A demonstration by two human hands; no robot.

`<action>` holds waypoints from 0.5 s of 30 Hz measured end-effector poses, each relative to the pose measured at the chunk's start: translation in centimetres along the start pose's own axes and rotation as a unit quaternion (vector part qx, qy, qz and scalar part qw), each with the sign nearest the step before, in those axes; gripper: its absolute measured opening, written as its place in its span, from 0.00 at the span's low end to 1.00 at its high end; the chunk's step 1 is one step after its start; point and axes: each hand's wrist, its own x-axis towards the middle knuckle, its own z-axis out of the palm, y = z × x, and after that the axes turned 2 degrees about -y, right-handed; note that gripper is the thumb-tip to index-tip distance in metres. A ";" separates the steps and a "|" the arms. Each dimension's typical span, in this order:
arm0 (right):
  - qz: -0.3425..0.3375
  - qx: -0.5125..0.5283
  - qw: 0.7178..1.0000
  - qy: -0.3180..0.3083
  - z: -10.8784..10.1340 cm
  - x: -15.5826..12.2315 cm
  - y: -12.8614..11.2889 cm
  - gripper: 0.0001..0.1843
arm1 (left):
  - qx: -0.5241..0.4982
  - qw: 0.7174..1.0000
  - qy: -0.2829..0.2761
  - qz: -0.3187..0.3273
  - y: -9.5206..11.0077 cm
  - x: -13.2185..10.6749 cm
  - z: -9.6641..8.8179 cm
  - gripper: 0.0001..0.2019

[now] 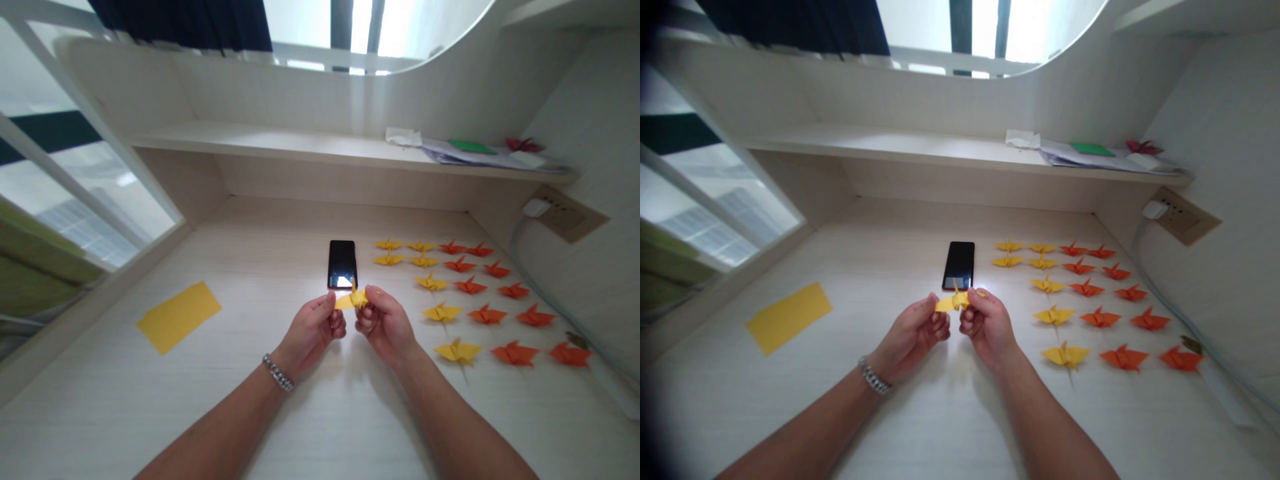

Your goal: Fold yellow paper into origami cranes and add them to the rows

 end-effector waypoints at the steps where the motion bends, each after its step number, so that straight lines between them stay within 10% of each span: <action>1: -0.001 -0.003 1.000 0.003 0.1 0.0 0.0 0.12 | -0.008 1.000 -0.005 0.004 0.0 0.0 0.0 0.15; 15: 0.000 -0.001 1.000 -0.007 -0.2 0.1 0.2 0.13 | 0.007 1.000 0.012 -0.007 0.0 0.1 0.1 0.19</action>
